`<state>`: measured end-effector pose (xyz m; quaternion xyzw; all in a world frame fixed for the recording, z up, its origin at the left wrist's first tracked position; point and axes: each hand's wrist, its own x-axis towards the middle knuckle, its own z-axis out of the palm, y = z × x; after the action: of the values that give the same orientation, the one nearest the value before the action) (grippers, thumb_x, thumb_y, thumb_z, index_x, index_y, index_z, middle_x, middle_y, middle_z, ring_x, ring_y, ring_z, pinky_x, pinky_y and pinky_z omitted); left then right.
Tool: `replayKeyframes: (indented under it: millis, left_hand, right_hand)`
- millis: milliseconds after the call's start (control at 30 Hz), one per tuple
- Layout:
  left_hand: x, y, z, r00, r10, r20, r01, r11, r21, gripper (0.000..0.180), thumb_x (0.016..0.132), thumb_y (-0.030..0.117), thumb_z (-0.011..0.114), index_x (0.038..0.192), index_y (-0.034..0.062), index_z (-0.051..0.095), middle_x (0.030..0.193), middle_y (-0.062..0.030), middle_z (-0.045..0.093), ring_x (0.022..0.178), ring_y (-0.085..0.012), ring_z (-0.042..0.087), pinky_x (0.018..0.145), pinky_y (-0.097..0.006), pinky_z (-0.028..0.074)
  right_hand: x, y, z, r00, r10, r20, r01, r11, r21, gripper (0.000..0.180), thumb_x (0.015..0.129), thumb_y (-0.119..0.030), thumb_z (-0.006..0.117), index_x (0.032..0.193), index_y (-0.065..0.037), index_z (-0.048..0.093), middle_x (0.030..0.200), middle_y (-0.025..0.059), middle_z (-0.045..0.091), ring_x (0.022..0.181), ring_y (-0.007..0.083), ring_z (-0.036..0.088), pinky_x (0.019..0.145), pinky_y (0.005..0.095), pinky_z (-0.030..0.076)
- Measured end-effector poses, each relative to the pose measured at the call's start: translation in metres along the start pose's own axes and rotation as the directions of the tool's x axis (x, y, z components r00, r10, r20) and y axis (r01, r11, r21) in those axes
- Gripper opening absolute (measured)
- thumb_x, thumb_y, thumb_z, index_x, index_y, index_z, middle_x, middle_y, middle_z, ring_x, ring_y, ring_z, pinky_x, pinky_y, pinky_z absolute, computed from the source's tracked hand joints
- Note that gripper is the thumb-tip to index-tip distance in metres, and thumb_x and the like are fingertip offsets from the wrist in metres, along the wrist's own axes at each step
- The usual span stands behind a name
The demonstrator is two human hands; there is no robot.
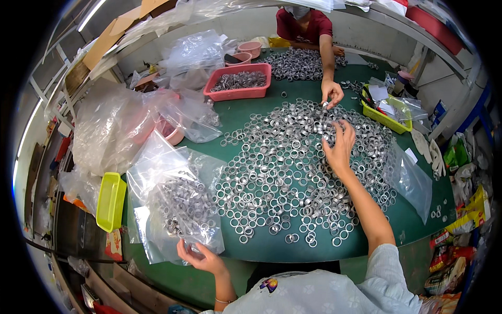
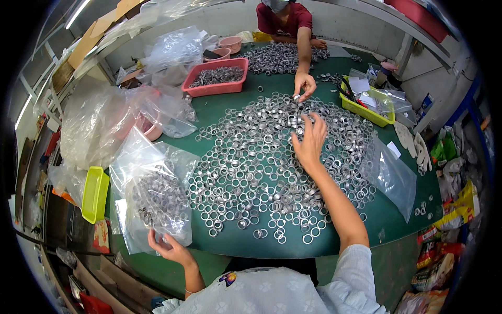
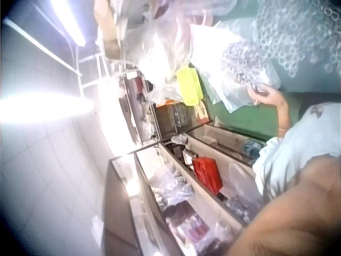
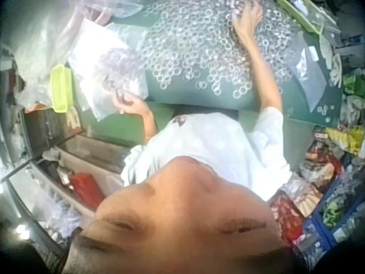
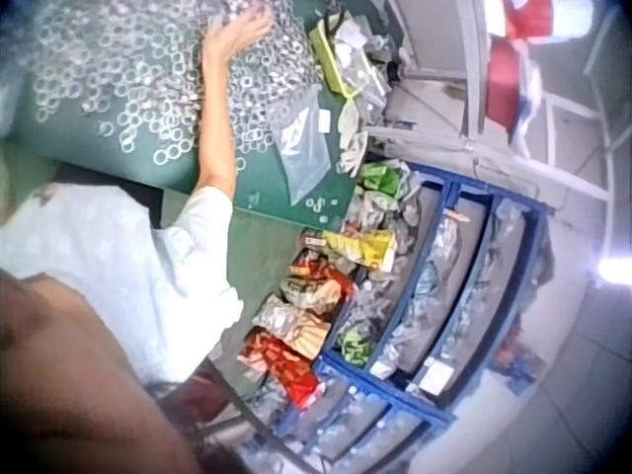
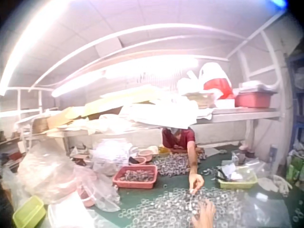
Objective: The person picks up small metal rings from a pile on a green table and places them into plastic bags.
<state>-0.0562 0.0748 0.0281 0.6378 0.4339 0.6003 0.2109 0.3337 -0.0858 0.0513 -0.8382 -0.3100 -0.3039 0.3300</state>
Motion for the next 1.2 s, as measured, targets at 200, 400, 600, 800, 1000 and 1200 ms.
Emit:
replayKeyframes:
  millis: [200,400,600,800,1000,1200]
  left_hand:
    - [-0.036,-0.007,0.004,0.958,0.271,-0.089,-0.279,0.955,-0.096,0.032,0.086,-0.002,0.049,0.118,-0.0052,0.045,0.125,-0.0176,0.041,0.115,-0.0272,0.041,0.099,-0.038,0.031]
    - [-0.049,0.006,0.015,0.963,0.270,-0.002,-0.268,0.956,-0.118,0.025,0.083,-0.005,0.049,0.107,-0.0024,0.048,0.121,-0.0194,0.041,0.113,-0.0311,0.040,0.097,-0.043,0.031]
    - [-0.070,0.004,0.018,0.962,0.272,0.015,-0.265,0.947,-0.183,0.023,0.082,-0.005,0.052,0.105,-0.0010,0.050,0.114,-0.0194,0.042,0.102,-0.0293,0.043,0.088,-0.041,0.036]
    - [-0.083,0.001,0.027,0.932,0.345,0.112,-0.290,0.894,-0.341,0.015,0.082,-0.009,0.051,0.095,-0.0030,0.053,0.098,-0.0138,0.049,0.085,-0.0225,0.047,0.076,-0.031,0.038]
    - [-0.083,0.017,0.028,0.907,0.250,0.339,-0.124,0.928,-0.352,0.020,0.076,-0.013,0.050,0.091,-0.0012,0.057,0.090,-0.0139,0.055,0.083,-0.0278,0.050,0.073,-0.035,0.042]
    - [-0.081,0.017,0.031,0.869,0.236,0.435,-0.087,0.938,-0.336,0.021,0.080,-0.016,0.046,0.091,-0.0033,0.057,0.096,-0.0138,0.050,0.087,-0.0227,0.049,0.074,-0.028,0.042]
  right_hand:
    - [0.060,0.020,0.028,0.995,-0.046,-0.092,0.024,0.974,-0.227,0.056,0.070,-0.023,0.077,0.117,-0.004,0.051,0.134,0.0185,0.034,0.132,0.0391,0.023,0.104,0.0540,0.022]
    - [0.079,0.032,0.043,0.993,-0.048,-0.104,0.014,0.952,-0.305,0.037,0.071,-0.023,0.076,0.099,-0.006,0.059,0.135,0.0169,0.035,0.133,0.0388,0.023,0.102,0.0595,0.020]
    - [0.075,0.032,0.034,0.981,-0.092,-0.173,0.048,0.968,-0.246,0.027,0.071,-0.022,0.076,0.090,-0.008,0.063,0.127,0.0096,0.044,0.125,0.0334,0.034,0.101,0.0592,0.018]
    - [0.055,-0.038,-0.021,0.970,-0.232,-0.068,0.233,0.972,0.006,0.027,0.071,-0.023,0.075,0.092,-0.011,0.065,0.101,0.0009,0.058,0.108,0.0236,0.049,0.102,0.0561,0.015]
    - [0.034,-0.096,-0.087,0.922,-0.387,-0.029,0.388,0.919,0.068,0.030,0.068,-0.017,0.074,0.096,-0.012,0.066,0.093,-0.0012,0.059,0.102,0.0225,0.052,0.102,0.0557,0.013]
    - [0.026,-0.117,-0.120,0.904,-0.428,0.003,0.427,0.900,0.086,0.030,0.068,-0.011,0.073,0.097,-0.011,0.067,0.089,-0.0017,0.060,0.098,0.0217,0.055,0.102,0.0563,0.011]
